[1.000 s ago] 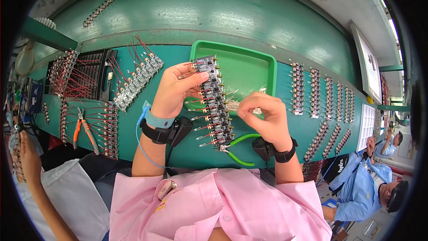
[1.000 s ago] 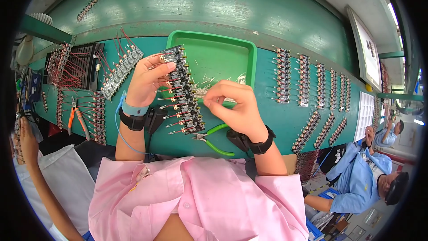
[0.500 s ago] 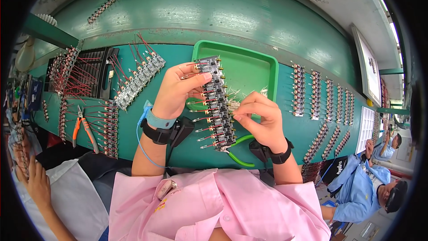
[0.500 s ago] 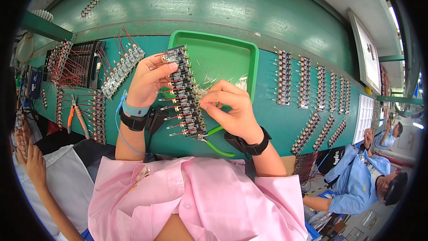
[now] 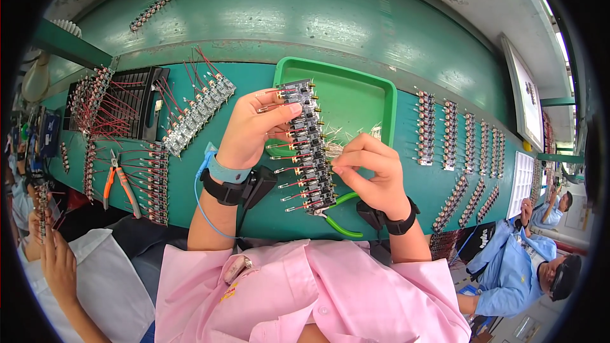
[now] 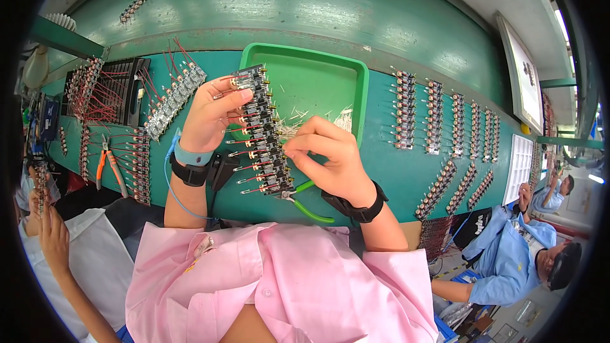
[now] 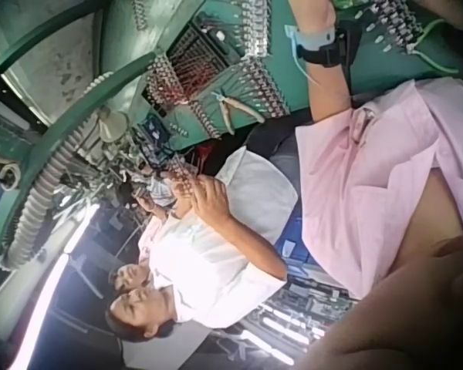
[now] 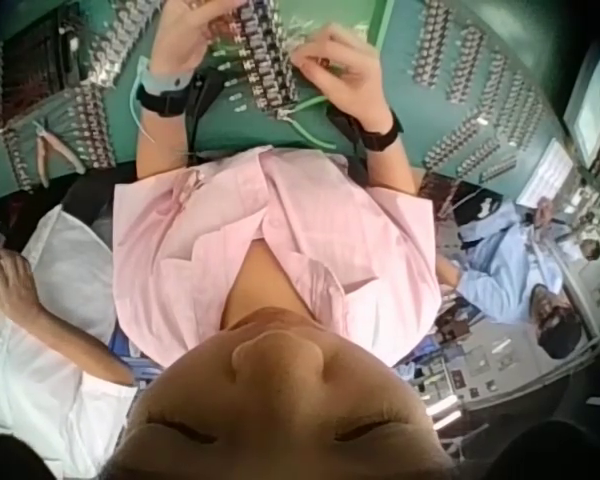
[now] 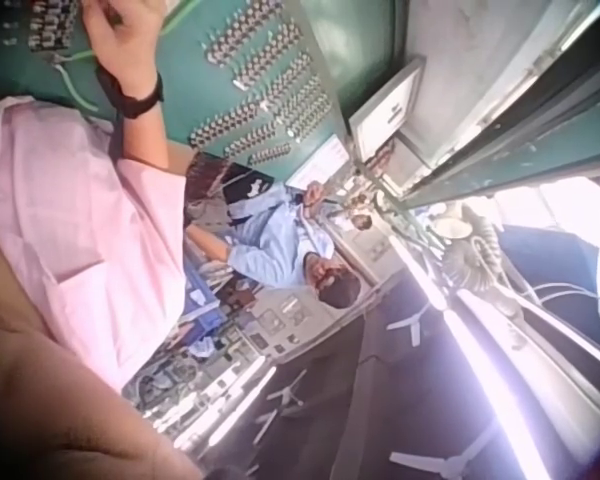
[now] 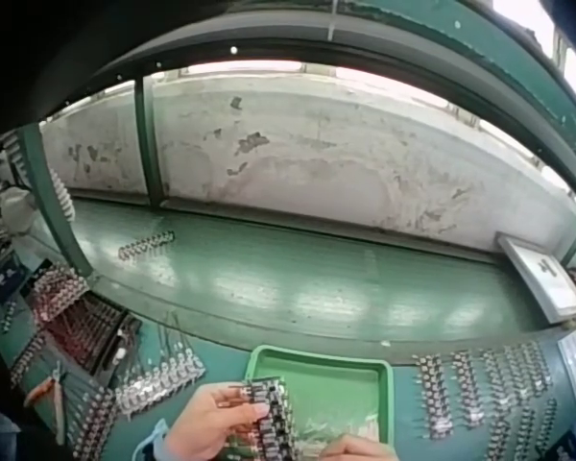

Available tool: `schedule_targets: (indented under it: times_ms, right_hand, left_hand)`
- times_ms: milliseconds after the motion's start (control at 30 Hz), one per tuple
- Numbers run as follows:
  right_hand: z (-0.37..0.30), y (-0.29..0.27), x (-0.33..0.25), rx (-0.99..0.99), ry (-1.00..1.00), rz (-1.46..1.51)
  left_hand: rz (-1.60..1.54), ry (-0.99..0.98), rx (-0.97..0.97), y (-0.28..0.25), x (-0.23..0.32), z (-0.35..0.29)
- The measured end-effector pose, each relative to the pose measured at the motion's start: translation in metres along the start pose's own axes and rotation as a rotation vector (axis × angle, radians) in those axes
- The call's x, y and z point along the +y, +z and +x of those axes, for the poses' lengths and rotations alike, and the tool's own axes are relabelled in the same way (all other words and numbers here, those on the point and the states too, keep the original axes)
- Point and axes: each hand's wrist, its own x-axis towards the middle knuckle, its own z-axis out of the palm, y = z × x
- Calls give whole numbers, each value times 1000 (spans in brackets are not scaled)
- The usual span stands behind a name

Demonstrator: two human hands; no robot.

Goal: The person trims wires on a circuit board using shears, sets it down, and then picks up a new circuit board to insert small electronic components into it by hand.

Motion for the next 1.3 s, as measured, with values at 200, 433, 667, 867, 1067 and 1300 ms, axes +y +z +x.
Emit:
schedule_targets:
  times_ms: [200,433,667,867,1067,1300]
  right_hand:
    - [0,0,-2,16,-66,-80]
    - [-1,-4,-2,-1,-24,-150]
    - [5,-5,3,-34,-121,-210]
    - [3,-7,6,11,-73,-260]
    - [-4,-17,23,-101,228,-562]
    - [-5,-18,28,-185,299,-568]
  left_hand:
    - [10,-6,6,-1,-1,0]
    - [13,-9,-38,0,-5,2]
    - [26,-16,-29,5,-5,2]
    - [45,-10,-19,2,-8,5]
    - [42,-5,34,4,-2,2]
    - [36,9,28,9,-3,2]
